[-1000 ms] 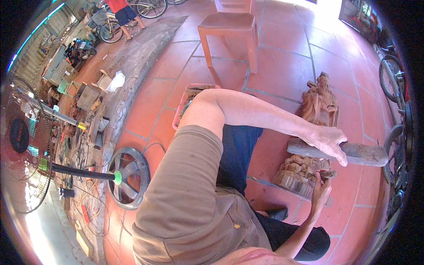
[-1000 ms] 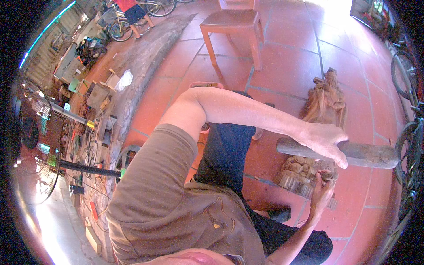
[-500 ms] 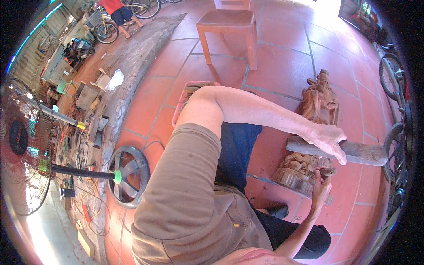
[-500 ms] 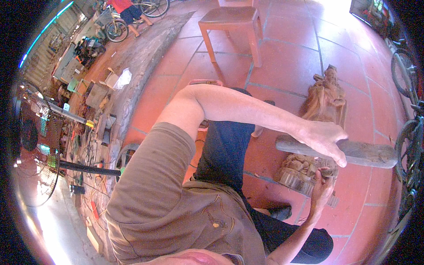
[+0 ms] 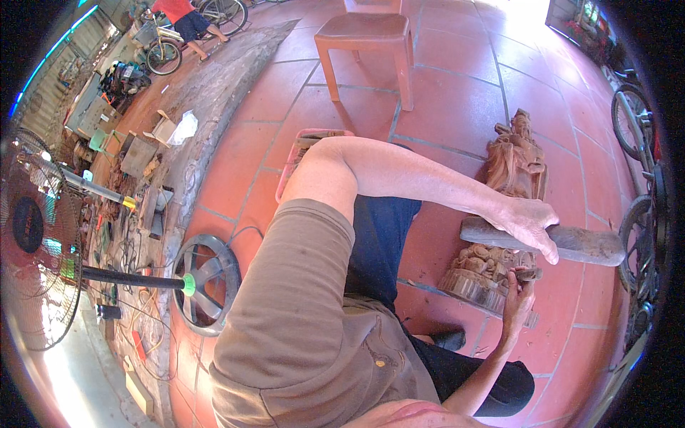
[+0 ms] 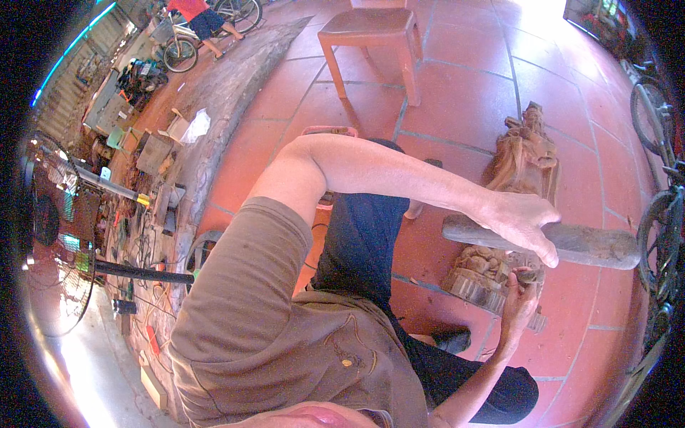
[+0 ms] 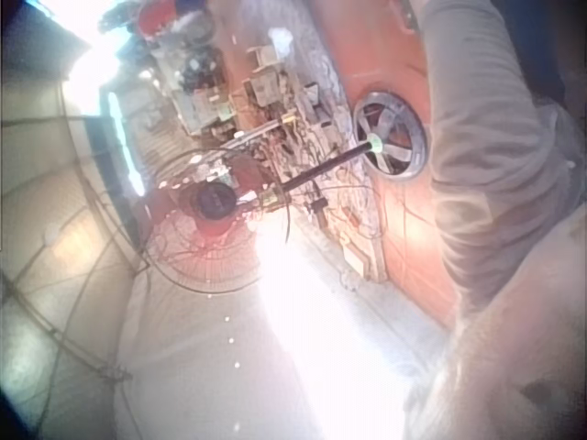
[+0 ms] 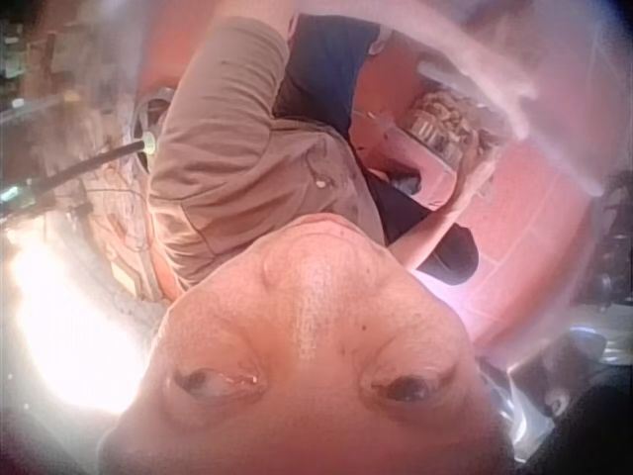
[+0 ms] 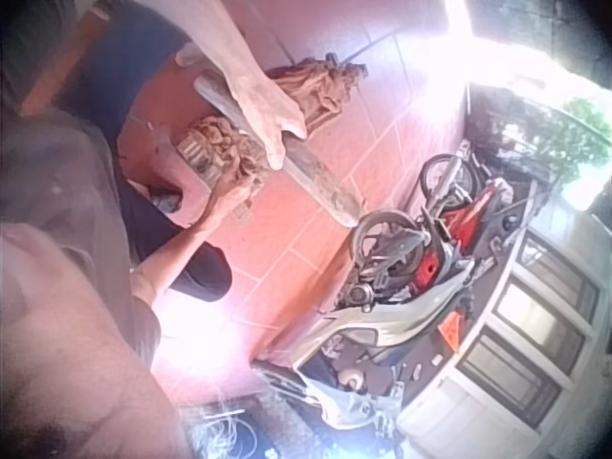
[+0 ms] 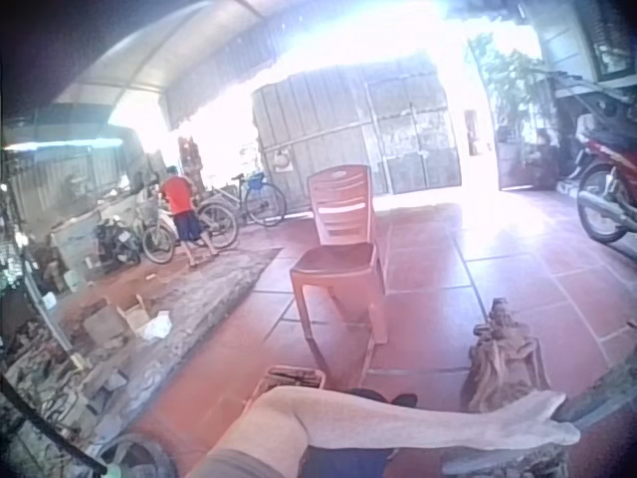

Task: The person sits on the floor and carves a wooden sculpture using a chisel and mallet. They pause briefly to handle a wallet and cash before resuming the carving work.

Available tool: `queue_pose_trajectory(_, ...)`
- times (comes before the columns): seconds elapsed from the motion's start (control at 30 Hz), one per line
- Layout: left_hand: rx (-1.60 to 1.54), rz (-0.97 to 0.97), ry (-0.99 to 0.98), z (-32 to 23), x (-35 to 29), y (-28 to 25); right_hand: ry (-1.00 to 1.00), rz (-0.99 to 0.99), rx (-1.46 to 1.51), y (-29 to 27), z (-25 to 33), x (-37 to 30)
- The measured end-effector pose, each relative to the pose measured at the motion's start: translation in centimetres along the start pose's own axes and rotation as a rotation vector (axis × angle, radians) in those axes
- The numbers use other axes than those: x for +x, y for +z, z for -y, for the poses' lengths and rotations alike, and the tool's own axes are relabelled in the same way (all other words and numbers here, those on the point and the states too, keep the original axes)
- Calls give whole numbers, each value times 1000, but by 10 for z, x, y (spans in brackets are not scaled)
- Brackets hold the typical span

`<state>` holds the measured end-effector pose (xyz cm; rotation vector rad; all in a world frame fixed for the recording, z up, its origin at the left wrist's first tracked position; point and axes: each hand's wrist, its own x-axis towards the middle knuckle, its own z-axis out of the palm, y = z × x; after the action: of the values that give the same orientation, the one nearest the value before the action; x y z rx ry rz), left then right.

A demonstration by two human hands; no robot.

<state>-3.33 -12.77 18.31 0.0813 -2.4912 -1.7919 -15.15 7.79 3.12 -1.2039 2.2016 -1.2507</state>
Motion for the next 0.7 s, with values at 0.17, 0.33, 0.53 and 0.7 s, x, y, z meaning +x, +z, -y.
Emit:
queue_pose_trajectory(0.17,7,-14,-25,0,-7,-3,-8,9,-17,2,4,-1)
queue_pose_trajectory(0.33,38,-4,-73,-5,-7,-4,30,-11,-102,1,-2,-1)
queue_pose_trajectory(0.53,149,-8,-111,4,-3,-9,-60,-74,-108,-2,1,4)
queue_pose_trajectory(0.7,-24,-38,-78,-15,-14,-10,-16,-87,-87,-11,-8,6)
